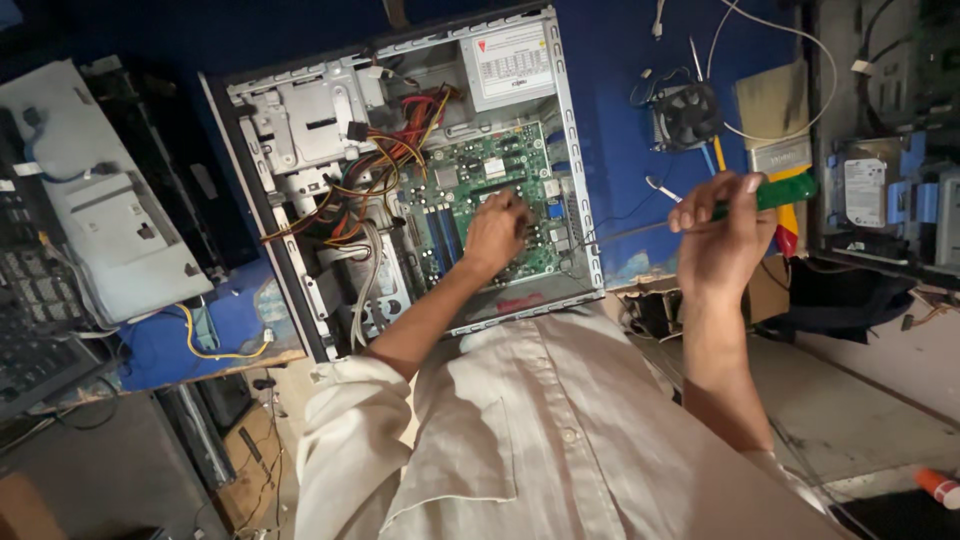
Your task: The person works on an open desktop computer case on a workbench, using a screwdriver to unscrew and adjust components on the motherboard. They handle cables, remove and reposition a cooling fan, and manipulate small parts inside the case.
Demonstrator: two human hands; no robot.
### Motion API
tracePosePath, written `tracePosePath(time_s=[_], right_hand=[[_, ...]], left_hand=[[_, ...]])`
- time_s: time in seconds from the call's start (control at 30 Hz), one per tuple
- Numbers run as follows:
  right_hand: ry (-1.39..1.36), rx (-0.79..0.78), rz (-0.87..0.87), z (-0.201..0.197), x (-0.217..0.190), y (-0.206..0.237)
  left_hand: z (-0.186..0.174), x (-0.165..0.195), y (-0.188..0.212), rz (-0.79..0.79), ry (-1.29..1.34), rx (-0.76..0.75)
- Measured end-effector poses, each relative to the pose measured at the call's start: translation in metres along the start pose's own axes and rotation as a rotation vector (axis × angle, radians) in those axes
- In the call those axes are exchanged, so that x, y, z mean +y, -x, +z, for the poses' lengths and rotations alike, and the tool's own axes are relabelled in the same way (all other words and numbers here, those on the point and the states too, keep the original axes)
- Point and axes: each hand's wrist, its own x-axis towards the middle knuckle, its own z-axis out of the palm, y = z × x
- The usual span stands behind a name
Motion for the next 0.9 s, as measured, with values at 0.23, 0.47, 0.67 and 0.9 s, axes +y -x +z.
tracePosePath(time_s=[0.23,0.47,0.67,0.9], right_hand=[[-0.010,-0.002,-0.045,-0.004,-0.008,-0.002],[0.009,0.010,-0.053,-0.005,-0.009,0.005],[-0.004,0.008,-0.069,0.000,-0.010,0.009],[0.037,-0.001,-0.101,0.009,-0.011,0.009]], left_hand=[[0.006,0.011,0.012,0.070,-0.041,-0.206],[0.009,0.013,0.013,0.408,-0.361,-0.214],[0.007,0.017,0.010,0.497,-0.545,-0.283],[0.006,0.015,0.008,0.552,-0.571,-0.231]])
